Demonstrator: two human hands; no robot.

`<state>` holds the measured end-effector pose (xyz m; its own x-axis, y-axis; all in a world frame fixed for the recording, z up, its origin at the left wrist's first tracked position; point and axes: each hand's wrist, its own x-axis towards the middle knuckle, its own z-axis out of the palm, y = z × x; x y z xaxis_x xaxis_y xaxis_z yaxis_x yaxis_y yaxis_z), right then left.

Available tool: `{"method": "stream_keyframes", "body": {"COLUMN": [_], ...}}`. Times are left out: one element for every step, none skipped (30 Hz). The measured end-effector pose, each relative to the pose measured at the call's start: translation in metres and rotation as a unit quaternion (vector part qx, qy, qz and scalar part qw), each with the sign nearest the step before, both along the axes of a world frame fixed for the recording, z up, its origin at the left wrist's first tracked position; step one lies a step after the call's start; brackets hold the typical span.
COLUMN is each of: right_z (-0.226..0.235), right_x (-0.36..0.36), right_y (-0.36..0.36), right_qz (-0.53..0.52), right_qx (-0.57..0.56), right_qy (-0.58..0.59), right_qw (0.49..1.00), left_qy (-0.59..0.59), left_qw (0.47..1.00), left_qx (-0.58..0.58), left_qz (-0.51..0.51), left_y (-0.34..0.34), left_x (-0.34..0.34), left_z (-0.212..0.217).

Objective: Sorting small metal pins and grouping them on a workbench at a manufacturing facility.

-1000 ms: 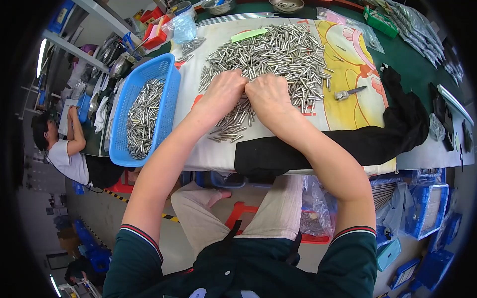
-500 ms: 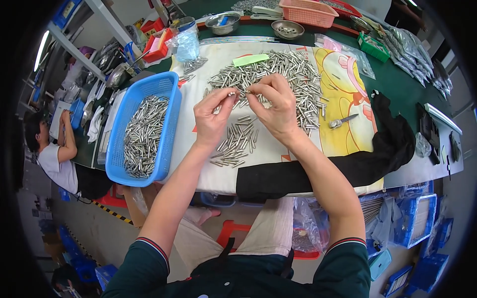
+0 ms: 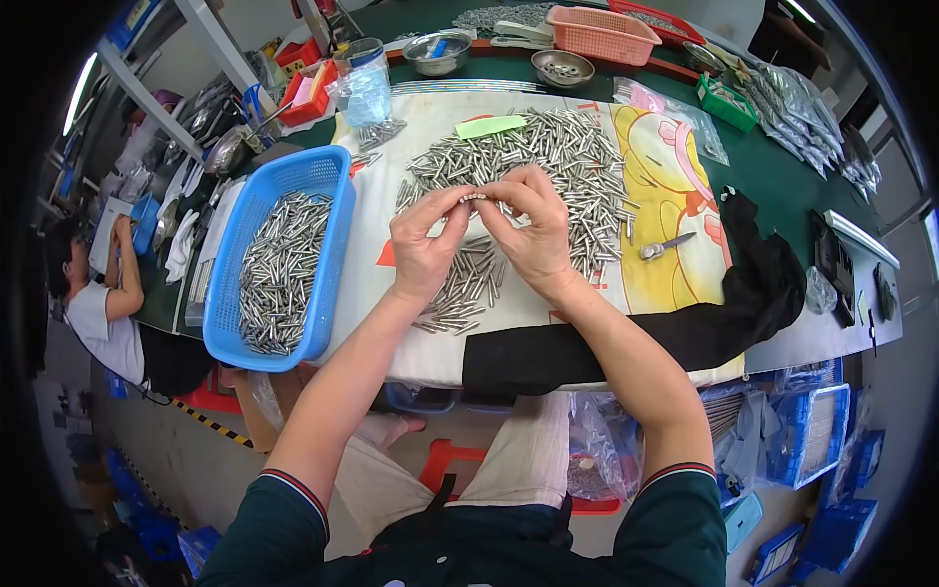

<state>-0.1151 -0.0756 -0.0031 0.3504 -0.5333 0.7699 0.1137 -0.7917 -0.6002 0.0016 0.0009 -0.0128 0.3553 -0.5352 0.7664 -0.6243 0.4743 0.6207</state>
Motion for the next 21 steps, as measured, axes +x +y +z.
{"method": "stream_keyframes", "body": {"right_z": [0.0,0.0,0.0,-0.001,0.0,0.003,0.004,0.0,0.0,0.002,0.004,0.005,0.005,0.005,0.006,0.006,0.006,0.007,0.008,0.007,0.007], "right_x": [0.001,0.001,0.0,0.0,-0.001,-0.002,-0.003,-0.003,-0.004,-0.005,-0.005,-0.005,-0.004,-0.004,-0.005,-0.005,-0.005,-0.006,-0.007,-0.007,-0.008], "right_y": [0.001,0.0,-0.001,-0.002,-0.002,-0.002,-0.002,-0.006,-0.007,-0.008,-0.008,-0.008,-0.008,-0.008,-0.009,-0.008,-0.008,-0.008,-0.009,-0.009,-0.01], "right_qz": [0.005,0.006,0.02,0.032,0.032,0.044,0.057,0.063,0.059,0.055,0.06,0.06,0.071,0.082,0.086,0.086,0.087,0.089,0.089,0.089,0.097], "right_qx": [0.016,0.016,0.04,0.065,0.066,0.116,0.165,0.2,0.218,0.236,0.247,0.249,0.275,0.302,0.313,0.314,0.327,0.341,0.34,0.341,0.334], "right_qy": [-0.003,-0.003,0.011,0.025,0.026,0.048,0.069,0.077,0.097,0.116,0.126,0.128,0.13,0.131,0.141,0.142,0.148,0.153,0.171,0.172,0.177], "right_qw": [1.0,1.0,0.999,0.997,0.997,0.991,0.982,0.975,0.969,0.963,0.959,0.958,0.95,0.941,0.935,0.935,0.929,0.923,0.92,0.92,0.921], "left_qy": [0.0,0.037,0.075,0.076,0.171,0.264,0.294,0.318,0.342,0.342,0.364,0.386,0.398,0.4,0.416,0.432,0.434,0.454,0.473,0.479,0.48], "left_qw": [1.0,0.999,0.996,0.996,0.979,0.95,0.936,0.922,0.906,0.901,0.888,0.874,0.866,0.865,0.848,0.829,0.828,0.813,0.797,0.793,0.792], "left_qx": [0.0,0.019,0.037,0.038,0.074,0.11,0.114,0.133,0.152,0.169,0.184,0.198,0.204,0.204,0.232,0.26,0.26,0.267,0.274,0.28,0.28], "left_qz": [0.001,-0.019,-0.039,-0.04,-0.083,-0.124,-0.154,-0.177,-0.199,-0.208,-0.213,-0.217,-0.224,-0.223,-0.232,-0.242,-0.242,-0.249,-0.256,-0.252,-0.251], "left_y": [0.0,-0.001,-0.001,-0.001,0.0,0.001,0.0,0.0,-0.001,0.0,0.0,0.0,0.001,0.001,0.002,0.002,0.003,0.003,0.004,0.004,0.004], "left_x": [0.0,0.0,-0.001,-0.003,-0.005,-0.006,-0.005,-0.003,0.0,0.001,0.003,0.003,0.004,0.005,0.006,0.007,0.008,0.009,0.009,0.01,0.01], "left_z": [-0.002,-0.004,-0.006,-0.004,-0.003,-0.002,-0.002,-0.003,-0.004,-0.003,-0.002,-0.001,0.001,0.002,0.004,0.004,0.005,0.006,0.007,0.006,0.005]}}
